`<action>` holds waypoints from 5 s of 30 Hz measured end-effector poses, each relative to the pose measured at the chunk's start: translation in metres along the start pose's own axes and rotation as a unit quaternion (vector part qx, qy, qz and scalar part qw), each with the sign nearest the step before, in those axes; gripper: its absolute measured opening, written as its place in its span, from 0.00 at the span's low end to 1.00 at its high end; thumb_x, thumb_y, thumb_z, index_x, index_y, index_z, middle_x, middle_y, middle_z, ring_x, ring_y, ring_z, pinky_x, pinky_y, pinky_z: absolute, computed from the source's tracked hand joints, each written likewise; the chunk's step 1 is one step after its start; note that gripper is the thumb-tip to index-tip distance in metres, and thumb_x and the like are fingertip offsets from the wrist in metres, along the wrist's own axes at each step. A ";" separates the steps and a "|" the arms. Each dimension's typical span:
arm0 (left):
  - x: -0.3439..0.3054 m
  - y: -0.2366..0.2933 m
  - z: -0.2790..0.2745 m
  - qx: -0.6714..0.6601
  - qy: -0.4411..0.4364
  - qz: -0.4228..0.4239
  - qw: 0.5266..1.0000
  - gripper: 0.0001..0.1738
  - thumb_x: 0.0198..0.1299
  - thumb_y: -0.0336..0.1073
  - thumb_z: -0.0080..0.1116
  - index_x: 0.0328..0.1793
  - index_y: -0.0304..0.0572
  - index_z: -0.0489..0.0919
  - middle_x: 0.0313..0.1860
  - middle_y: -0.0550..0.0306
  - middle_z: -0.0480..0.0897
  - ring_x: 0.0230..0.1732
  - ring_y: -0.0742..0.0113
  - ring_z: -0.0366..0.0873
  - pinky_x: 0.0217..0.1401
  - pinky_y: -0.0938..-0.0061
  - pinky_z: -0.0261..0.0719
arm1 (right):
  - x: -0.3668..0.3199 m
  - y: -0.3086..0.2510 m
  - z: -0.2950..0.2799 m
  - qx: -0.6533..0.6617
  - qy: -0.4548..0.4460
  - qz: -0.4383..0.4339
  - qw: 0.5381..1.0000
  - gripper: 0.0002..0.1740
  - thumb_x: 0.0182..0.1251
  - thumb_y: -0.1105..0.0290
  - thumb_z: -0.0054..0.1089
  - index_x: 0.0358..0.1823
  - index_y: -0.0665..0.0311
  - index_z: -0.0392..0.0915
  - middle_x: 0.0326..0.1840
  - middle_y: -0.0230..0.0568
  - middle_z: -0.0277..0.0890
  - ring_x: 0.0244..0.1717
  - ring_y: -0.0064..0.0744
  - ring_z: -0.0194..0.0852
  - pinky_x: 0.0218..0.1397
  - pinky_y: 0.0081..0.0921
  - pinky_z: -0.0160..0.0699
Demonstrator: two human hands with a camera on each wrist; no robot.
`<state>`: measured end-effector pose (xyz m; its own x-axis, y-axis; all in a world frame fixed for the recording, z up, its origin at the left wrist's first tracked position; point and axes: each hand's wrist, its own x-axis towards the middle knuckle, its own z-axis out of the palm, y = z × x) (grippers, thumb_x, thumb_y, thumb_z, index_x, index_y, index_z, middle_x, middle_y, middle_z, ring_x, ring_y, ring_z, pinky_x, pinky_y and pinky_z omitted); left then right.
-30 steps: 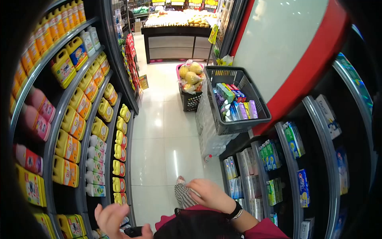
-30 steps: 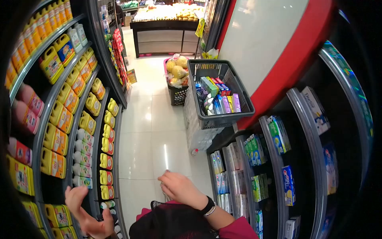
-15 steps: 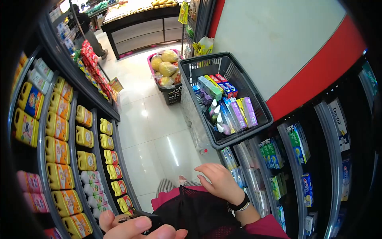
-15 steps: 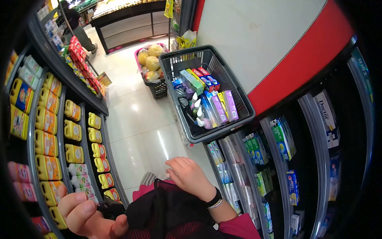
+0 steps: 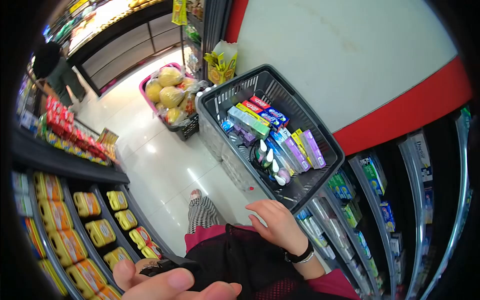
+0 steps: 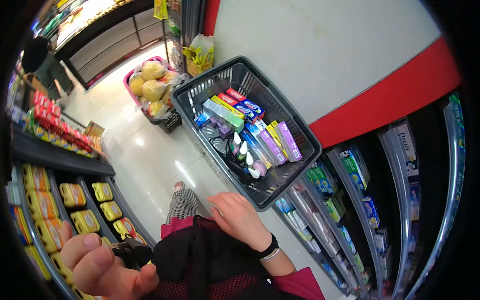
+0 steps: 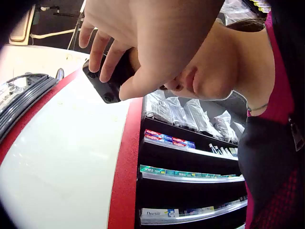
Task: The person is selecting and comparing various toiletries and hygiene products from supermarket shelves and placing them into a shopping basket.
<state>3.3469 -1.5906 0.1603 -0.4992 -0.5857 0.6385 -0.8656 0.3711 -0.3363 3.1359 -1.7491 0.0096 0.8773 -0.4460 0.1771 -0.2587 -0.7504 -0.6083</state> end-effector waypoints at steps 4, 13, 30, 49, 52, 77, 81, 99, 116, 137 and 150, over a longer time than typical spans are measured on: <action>-0.012 -0.049 0.034 -0.001 -0.004 -0.278 0.961 0.31 0.51 0.54 0.60 0.52 0.40 0.68 0.43 0.60 0.71 0.47 0.60 0.69 0.64 0.51 0.61 | 0.073 -0.010 0.011 -0.009 0.015 0.055 0.998 0.11 0.59 0.72 0.59 0.43 0.63 0.76 0.42 0.43 0.77 0.46 0.45 0.75 0.49 0.36 0.73; -0.055 -0.197 0.166 -0.272 -0.089 -0.338 0.897 0.26 0.43 0.23 0.58 0.54 0.40 0.74 0.52 0.47 0.75 0.53 0.48 0.71 0.63 0.52 0.62 | 0.179 0.011 -0.039 -0.124 0.050 0.198 0.971 0.13 0.58 0.69 0.59 0.44 0.65 0.75 0.39 0.45 0.76 0.42 0.47 0.75 0.45 0.37 0.74; -0.004 -0.265 0.303 -0.333 -0.213 -0.342 0.852 0.24 0.47 0.25 0.59 0.55 0.42 0.74 0.52 0.52 0.75 0.54 0.51 0.71 0.62 0.50 0.63 | 0.238 0.274 0.001 -0.167 -0.084 0.396 0.899 0.32 0.51 0.58 0.67 0.52 0.66 0.64 0.38 0.53 0.75 0.38 0.50 0.78 0.34 0.42 0.77; 0.045 -0.340 0.404 -0.599 -0.246 -0.221 0.730 0.35 0.50 0.31 0.63 0.66 0.35 0.64 0.56 0.45 0.74 0.57 0.49 0.70 0.63 0.60 0.64 | 0.261 0.115 -0.113 0.088 0.263 0.423 0.863 0.24 0.47 0.62 0.73 0.45 0.62 0.78 0.32 0.38 0.80 0.34 0.33 0.80 0.37 0.25 0.76; 0.050 -0.339 0.415 -0.734 -0.230 -0.246 0.590 0.38 0.55 0.36 0.62 0.70 0.34 0.58 0.58 0.43 0.73 0.60 0.52 0.69 0.65 0.64 0.62 | 0.261 0.100 -0.098 0.224 0.303 0.420 0.826 0.20 0.52 0.69 0.71 0.47 0.65 0.78 0.36 0.34 0.80 0.37 0.22 0.78 0.40 0.19 0.74; -0.026 -0.405 0.362 -0.569 -0.136 -0.490 0.647 0.30 0.63 0.52 0.47 0.63 0.35 0.66 0.56 0.50 0.70 0.59 0.60 0.66 0.64 0.68 0.59 | 0.314 0.288 0.014 -0.284 0.096 0.335 0.893 0.20 0.46 0.70 0.63 0.44 0.61 0.73 0.40 0.44 0.69 0.45 0.46 0.70 0.40 0.39 0.75; -0.038 -0.405 0.363 -0.587 -0.132 -0.499 0.624 0.30 0.64 0.52 0.48 0.63 0.36 0.66 0.55 0.51 0.70 0.57 0.62 0.67 0.62 0.69 0.61 | 0.316 0.294 0.027 -0.283 0.095 0.372 0.879 0.23 0.43 0.69 0.66 0.45 0.60 0.73 0.43 0.45 0.68 0.48 0.46 0.68 0.46 0.37 0.74; 0.000 -0.382 0.425 -0.735 -0.172 -0.453 0.474 0.24 0.68 0.47 0.43 0.62 0.38 0.66 0.54 0.54 0.70 0.54 0.66 0.67 0.61 0.72 0.62 | 0.286 0.133 -0.093 -0.038 0.337 0.522 0.782 0.16 0.58 0.66 0.65 0.42 0.66 0.71 0.33 0.47 0.75 0.33 0.45 0.76 0.37 0.31 0.74; 0.065 -0.137 0.336 -0.787 -0.346 -0.322 0.396 0.21 0.65 0.31 0.48 0.64 0.36 0.67 0.57 0.50 0.73 0.57 0.61 0.72 0.61 0.68 0.68 | 0.018 -0.042 0.013 0.292 0.812 0.214 0.458 0.15 0.68 0.73 0.49 0.54 0.67 0.65 0.48 0.36 0.71 0.51 0.21 0.68 0.55 0.19 0.66; 0.142 0.311 0.166 -0.822 -0.508 -0.251 -0.055 0.30 0.67 0.60 0.37 0.59 0.44 0.72 0.47 0.52 0.77 0.33 0.60 0.68 0.36 0.68 0.70 | -0.321 -0.251 0.165 0.236 0.957 0.107 0.130 0.18 0.73 0.58 0.44 0.54 0.62 0.68 0.41 0.37 0.73 0.38 0.33 0.74 0.41 0.29 0.76; 0.269 0.572 0.208 -0.871 -0.446 -0.180 0.098 0.18 0.70 0.49 0.39 0.59 0.50 0.68 0.52 0.56 0.77 0.53 0.59 0.76 0.51 0.60 0.75 | -0.533 -0.200 0.068 0.171 0.952 0.251 0.029 0.19 0.71 0.58 0.45 0.55 0.62 0.71 0.46 0.34 0.74 0.44 0.26 0.73 0.46 0.23 0.73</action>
<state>2.7095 -1.6856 -0.0045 -0.9268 -0.3274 -0.1843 0.0984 -0.6849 0.7220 2.7471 -1.3279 -0.0156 -0.9004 0.1785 -0.3967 0.2589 -0.5130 -0.8184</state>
